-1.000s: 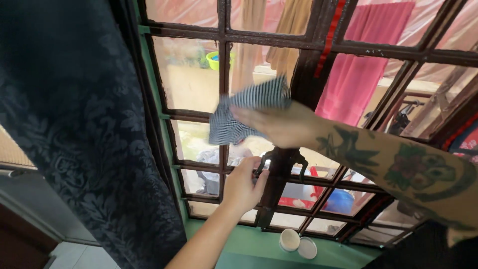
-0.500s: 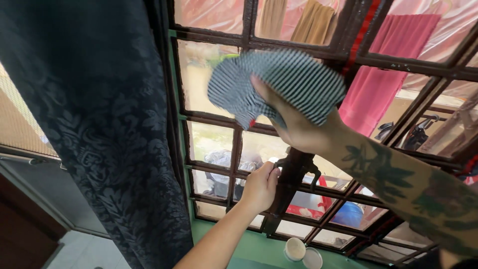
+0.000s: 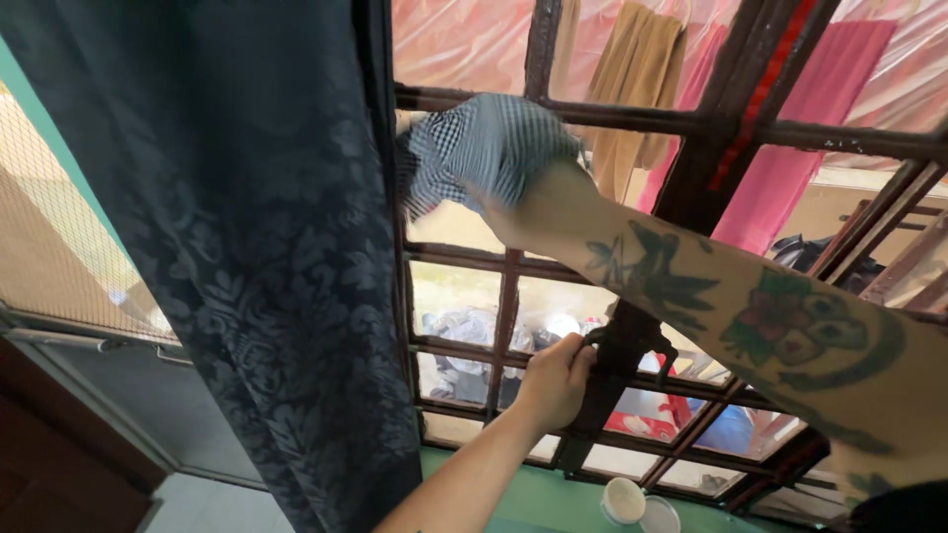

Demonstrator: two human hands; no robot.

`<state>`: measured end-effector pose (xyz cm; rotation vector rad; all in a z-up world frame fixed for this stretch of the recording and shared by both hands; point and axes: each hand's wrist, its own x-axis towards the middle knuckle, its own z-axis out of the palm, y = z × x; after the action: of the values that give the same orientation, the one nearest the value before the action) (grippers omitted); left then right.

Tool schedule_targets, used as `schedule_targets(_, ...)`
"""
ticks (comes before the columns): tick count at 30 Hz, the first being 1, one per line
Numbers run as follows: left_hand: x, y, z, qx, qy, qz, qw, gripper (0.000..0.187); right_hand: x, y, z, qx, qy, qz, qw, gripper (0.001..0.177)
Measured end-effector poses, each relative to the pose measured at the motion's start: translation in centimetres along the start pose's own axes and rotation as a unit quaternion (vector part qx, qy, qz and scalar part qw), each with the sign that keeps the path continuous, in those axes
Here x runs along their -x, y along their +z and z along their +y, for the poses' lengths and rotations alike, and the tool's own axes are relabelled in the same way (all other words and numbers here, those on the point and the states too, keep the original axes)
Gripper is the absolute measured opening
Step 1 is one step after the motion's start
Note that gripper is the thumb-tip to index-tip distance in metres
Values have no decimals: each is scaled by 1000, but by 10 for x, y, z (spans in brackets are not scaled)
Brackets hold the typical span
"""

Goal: The person cleans the glass panes of a multi-paned window using a checkered cloth. They wipe the glass systematically, moving from the upper sections down to the lower panes and the window sill, while occasionally adjusting the cloth.

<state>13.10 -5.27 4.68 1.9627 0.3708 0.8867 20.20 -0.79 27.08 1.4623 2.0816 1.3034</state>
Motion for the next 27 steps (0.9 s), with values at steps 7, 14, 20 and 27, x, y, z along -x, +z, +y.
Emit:
schedule_targets(7,-4,-6,3,8,-17,-26,999,25,4,30,-47,-160,-2,-39,986,31)
schedule_targets(14,-5,-10,6,-4,-27,-47,999,24,-21,40,-46,-113,9,42,993,29)
schedule_targets(20,-8,-11,6,-4,-28,-50,998,25,-11,47,-47,45,-47,-29,997,32)
schedule_targets(27,-6,-16,10,23,-57,-67,996,22,1,29,-61,-113,-57,45,991,35)
